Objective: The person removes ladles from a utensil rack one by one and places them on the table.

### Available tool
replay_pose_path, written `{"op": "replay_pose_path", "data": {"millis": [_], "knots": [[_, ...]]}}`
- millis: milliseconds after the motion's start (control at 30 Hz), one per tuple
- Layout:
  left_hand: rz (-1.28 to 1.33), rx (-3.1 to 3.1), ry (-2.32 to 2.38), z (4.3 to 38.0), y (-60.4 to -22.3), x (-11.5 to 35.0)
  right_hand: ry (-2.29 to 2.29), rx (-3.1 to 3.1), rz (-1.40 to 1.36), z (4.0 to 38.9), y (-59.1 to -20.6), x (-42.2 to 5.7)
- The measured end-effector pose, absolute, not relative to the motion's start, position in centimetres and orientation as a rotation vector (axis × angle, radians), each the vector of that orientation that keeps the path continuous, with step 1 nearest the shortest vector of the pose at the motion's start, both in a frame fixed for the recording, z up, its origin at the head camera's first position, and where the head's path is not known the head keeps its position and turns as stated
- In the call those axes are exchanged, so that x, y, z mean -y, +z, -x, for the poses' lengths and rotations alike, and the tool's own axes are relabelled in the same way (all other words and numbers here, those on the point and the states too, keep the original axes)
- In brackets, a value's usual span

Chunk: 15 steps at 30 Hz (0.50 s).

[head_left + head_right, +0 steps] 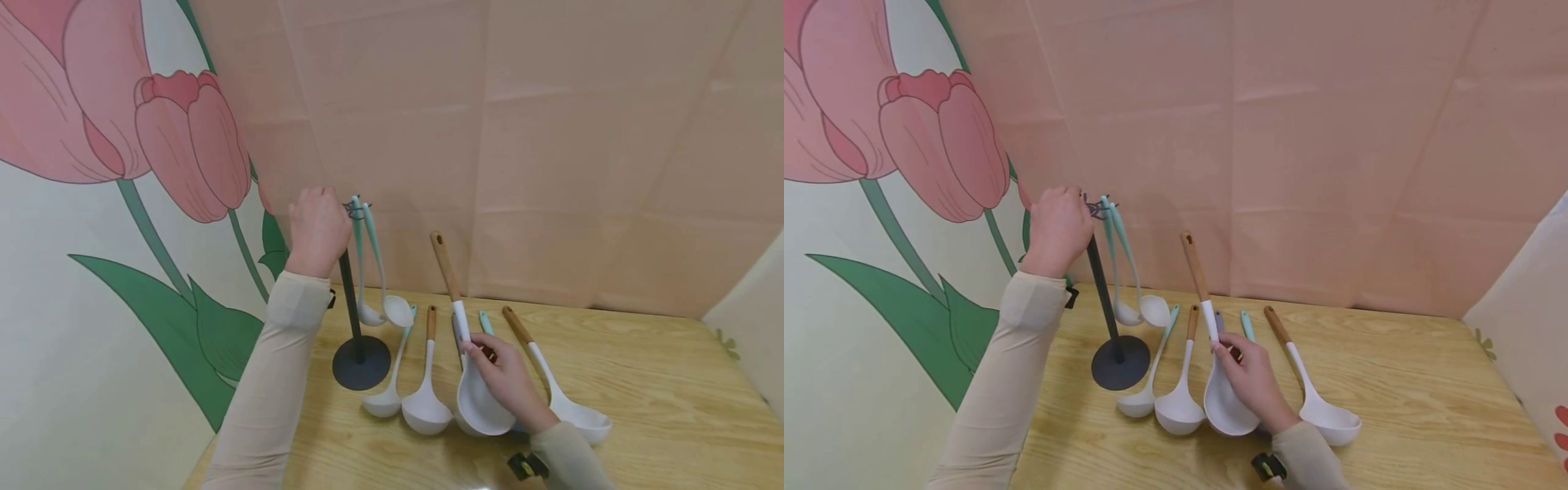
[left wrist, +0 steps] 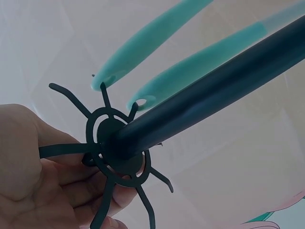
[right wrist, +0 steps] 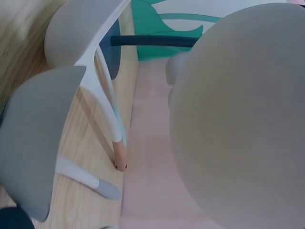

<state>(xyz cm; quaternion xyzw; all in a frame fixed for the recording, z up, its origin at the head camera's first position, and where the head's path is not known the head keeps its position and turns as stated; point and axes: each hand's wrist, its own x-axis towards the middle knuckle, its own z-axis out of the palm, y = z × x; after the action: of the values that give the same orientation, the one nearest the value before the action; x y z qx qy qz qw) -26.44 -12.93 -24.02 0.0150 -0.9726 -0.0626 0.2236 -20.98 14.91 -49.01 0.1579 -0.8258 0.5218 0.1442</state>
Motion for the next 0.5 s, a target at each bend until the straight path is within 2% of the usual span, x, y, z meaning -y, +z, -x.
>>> {"op": "replay_pose_path", "data": {"millis": [500], "knots": [[-0.035,2.700,-0.183,26.3,-23.9,13.1,1.389,2.340,-0.484,20.6,-49.5,-17.1]]}}
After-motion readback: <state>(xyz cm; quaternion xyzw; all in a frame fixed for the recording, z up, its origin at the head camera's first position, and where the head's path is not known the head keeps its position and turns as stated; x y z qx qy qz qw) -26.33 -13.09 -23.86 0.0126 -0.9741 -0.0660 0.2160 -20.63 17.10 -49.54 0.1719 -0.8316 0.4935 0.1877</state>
